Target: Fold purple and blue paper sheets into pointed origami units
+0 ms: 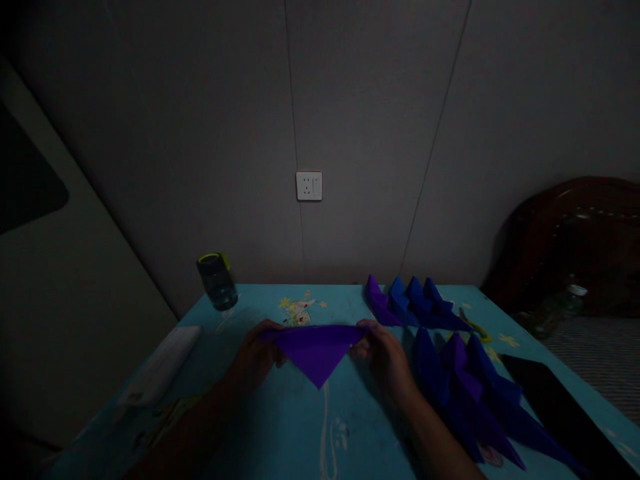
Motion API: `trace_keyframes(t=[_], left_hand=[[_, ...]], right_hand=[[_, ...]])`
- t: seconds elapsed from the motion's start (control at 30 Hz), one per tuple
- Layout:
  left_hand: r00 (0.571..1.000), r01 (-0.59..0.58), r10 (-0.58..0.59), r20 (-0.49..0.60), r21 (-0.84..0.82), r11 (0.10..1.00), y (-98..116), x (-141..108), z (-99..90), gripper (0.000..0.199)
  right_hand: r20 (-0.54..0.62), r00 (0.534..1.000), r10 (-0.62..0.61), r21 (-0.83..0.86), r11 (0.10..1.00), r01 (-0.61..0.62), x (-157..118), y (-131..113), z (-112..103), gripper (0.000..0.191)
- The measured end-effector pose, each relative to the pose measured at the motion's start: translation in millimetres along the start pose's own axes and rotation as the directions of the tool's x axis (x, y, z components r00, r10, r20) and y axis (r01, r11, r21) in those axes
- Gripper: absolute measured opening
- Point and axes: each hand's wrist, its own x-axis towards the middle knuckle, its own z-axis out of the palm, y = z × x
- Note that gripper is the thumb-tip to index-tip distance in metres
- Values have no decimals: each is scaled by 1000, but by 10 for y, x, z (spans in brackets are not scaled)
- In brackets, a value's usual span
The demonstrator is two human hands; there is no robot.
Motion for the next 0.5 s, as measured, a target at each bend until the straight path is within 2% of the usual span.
trace_keyframes(t=[0.17, 0.33, 0.4, 0.5], left_hand=[[997, 17, -11, -78, 80, 997, 9, 14, 34, 17], [993, 53, -37, -109, 151, 987, -16, 28, -3, 10], [994, 54, -38, -99, 162, 985, -15, 28, -16, 11], [997, 52, -42, -70, 153, 987, -10, 22, -19, 14]], right_hand=[[59, 998, -24, -42, 999, 26, -17, 7, 6, 33], [34, 999, -41, -141, 989, 46, -13, 53, 14, 38], [39, 998, -48, -217, 975, 56, 5, 67, -10, 35], [44, 997, -65, -328, 942, 76, 32, 83, -58, 21]])
